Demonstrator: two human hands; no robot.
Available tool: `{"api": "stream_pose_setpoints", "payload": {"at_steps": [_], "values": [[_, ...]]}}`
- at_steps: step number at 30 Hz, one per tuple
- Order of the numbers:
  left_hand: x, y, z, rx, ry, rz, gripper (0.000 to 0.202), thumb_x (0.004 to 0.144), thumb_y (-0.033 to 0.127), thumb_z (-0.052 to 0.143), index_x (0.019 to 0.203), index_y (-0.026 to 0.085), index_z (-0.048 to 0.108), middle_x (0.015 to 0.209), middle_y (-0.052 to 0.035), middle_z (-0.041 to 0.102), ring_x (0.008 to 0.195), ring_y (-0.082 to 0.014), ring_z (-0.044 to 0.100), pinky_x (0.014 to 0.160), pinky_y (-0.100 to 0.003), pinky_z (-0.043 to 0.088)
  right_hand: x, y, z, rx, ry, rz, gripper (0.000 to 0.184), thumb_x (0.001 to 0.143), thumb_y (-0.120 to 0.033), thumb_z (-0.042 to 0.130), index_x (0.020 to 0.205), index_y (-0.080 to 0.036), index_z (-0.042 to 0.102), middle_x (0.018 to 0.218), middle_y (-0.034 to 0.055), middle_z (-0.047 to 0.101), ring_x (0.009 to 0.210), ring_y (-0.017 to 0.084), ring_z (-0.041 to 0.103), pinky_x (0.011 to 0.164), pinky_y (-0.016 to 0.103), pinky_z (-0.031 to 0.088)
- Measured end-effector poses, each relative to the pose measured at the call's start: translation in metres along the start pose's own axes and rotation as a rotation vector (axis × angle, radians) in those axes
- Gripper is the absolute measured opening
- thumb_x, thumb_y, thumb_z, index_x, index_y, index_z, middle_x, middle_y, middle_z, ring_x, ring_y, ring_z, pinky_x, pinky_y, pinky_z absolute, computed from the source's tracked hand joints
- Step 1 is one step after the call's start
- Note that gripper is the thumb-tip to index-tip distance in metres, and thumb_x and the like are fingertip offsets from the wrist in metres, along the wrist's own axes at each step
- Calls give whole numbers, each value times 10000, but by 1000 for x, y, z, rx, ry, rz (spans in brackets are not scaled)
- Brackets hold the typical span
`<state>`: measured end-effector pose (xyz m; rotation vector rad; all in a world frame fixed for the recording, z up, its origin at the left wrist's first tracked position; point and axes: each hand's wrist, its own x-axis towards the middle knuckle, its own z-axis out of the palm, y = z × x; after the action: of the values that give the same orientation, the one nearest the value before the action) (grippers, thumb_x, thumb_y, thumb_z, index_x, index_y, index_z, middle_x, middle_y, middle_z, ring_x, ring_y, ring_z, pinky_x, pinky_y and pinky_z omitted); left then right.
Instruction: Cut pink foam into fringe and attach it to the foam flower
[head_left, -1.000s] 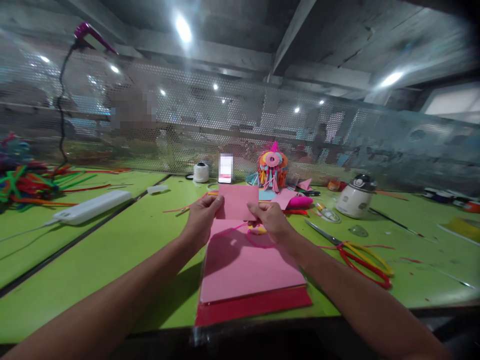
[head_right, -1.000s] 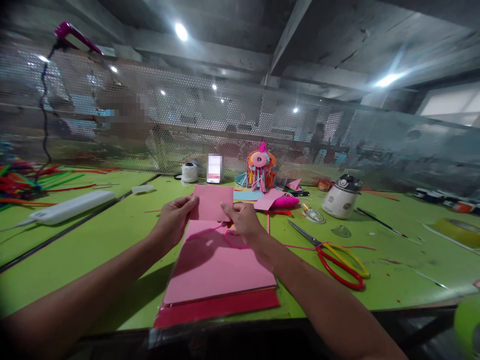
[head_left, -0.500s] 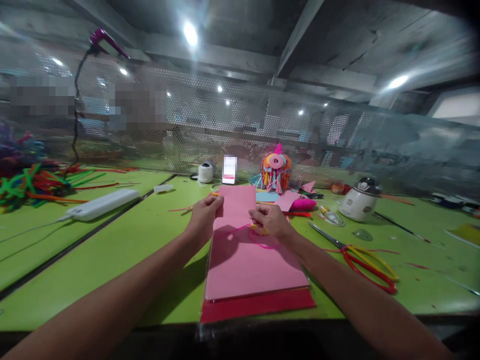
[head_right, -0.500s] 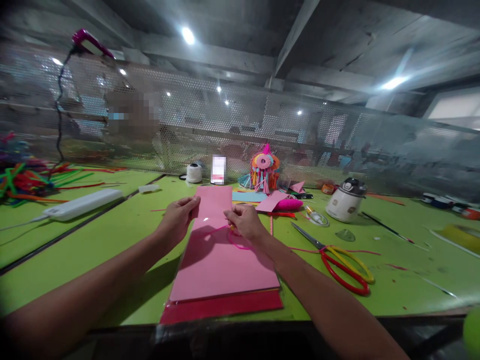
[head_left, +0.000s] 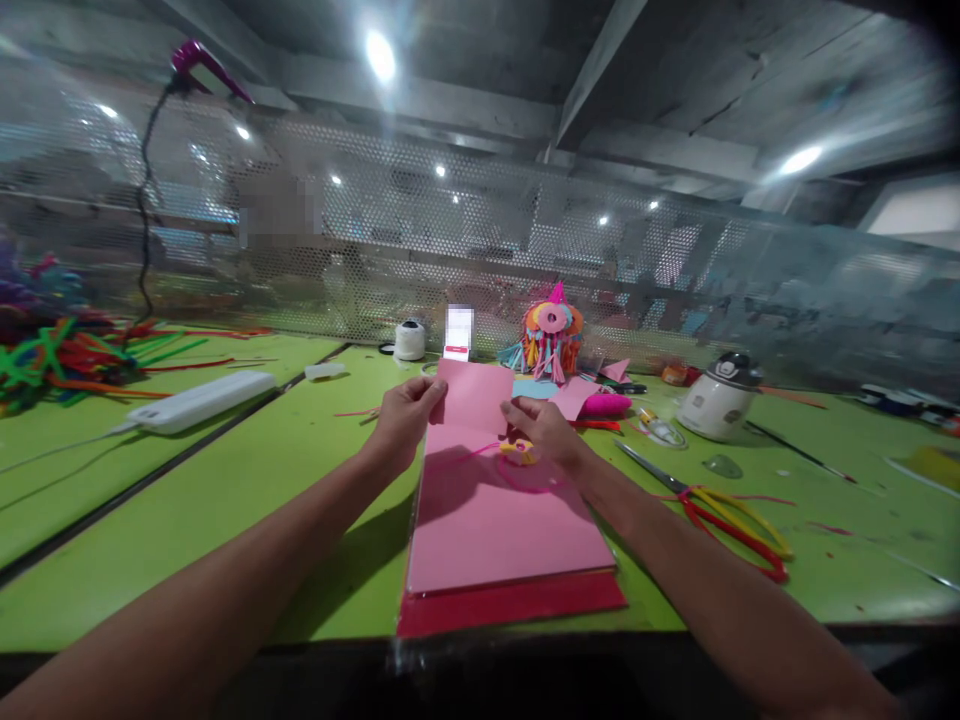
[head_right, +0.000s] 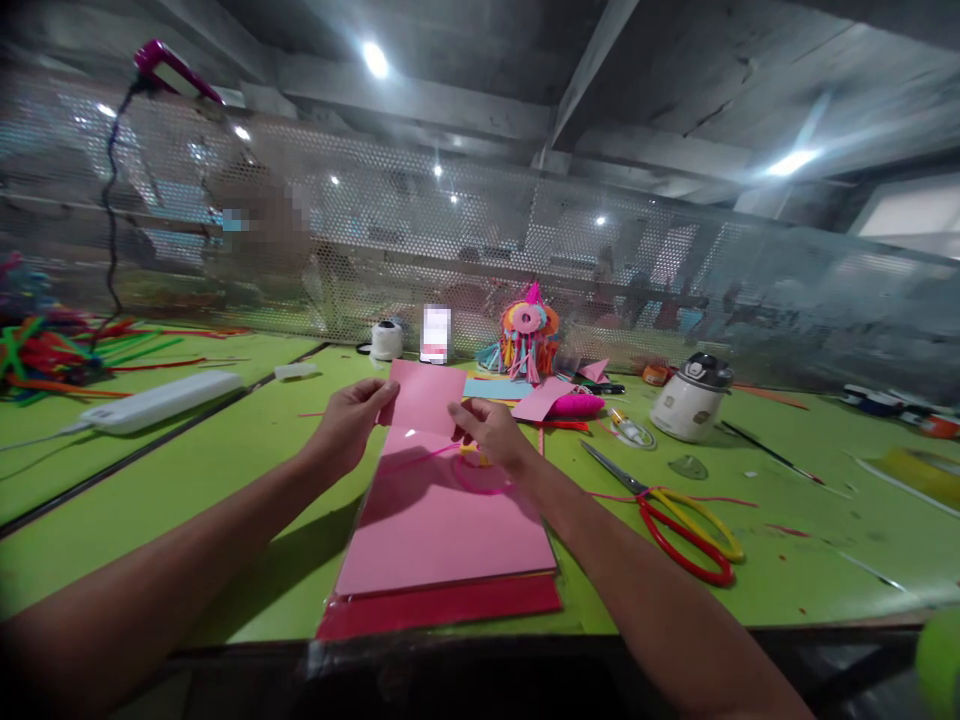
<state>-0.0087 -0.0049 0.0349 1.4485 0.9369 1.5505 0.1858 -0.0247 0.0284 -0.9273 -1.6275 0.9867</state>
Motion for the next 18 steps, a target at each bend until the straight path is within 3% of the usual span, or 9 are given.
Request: {"api": "stream_pose_setpoints", "payload": {"at_steps": [6, 9, 13, 15, 18], "values": [[0, -7, 0, -54, -93, -13, 264, 729, 314, 607, 527, 149, 567, 449, 22, 499, 442, -73, 380, 481, -219, 292, -1, 5, 7, 172, 85, 40, 343, 693, -444, 652, 548, -151, 550, 466, -30, 527, 451, 94, 509, 466, 211, 415], [3, -7, -4, -167, -88, -56, 240, 731, 366, 604, 658, 138, 615, 570, -4, 574, 512, -88, 477, 513, -214, 353, 2, 10, 6, 227, 151, 51, 301, 687, -416, 659, 584, -153, 555, 500, -32, 536, 456, 95, 519, 492, 231, 454], [19, -10, -21, -212, 58, -133, 281, 742, 391, 566, 805, 121, 613, 674, -59, 629, 588, -133, 567, 550, -248, 422, 13, 16, -15, 265, 329, 50, 268, 646, -397, 674, 614, -167, 541, 512, -46, 533, 456, 89, 509, 489, 232, 464], [27, -14, -30, -141, 183, -265, 178, 723, 291, 579, 783, 124, 594, 627, -42, 615, 546, -121, 564, 550, -249, 433, 21, 21, -30, 264, 432, 65, 251, 632, -390, 671, 656, -172, 549, 525, -47, 546, 447, 89, 501, 465, 230, 458], [33, -21, -38, -130, 203, -354, 112, 662, 170, 606, 756, 121, 569, 596, -35, 600, 488, -116, 554, 538, -264, 445, 31, 31, -51, 221, 571, 125, 197, 665, -336, 651, 687, -170, 549, 558, -45, 556, 445, 83, 484, 457, 230, 458]]}}
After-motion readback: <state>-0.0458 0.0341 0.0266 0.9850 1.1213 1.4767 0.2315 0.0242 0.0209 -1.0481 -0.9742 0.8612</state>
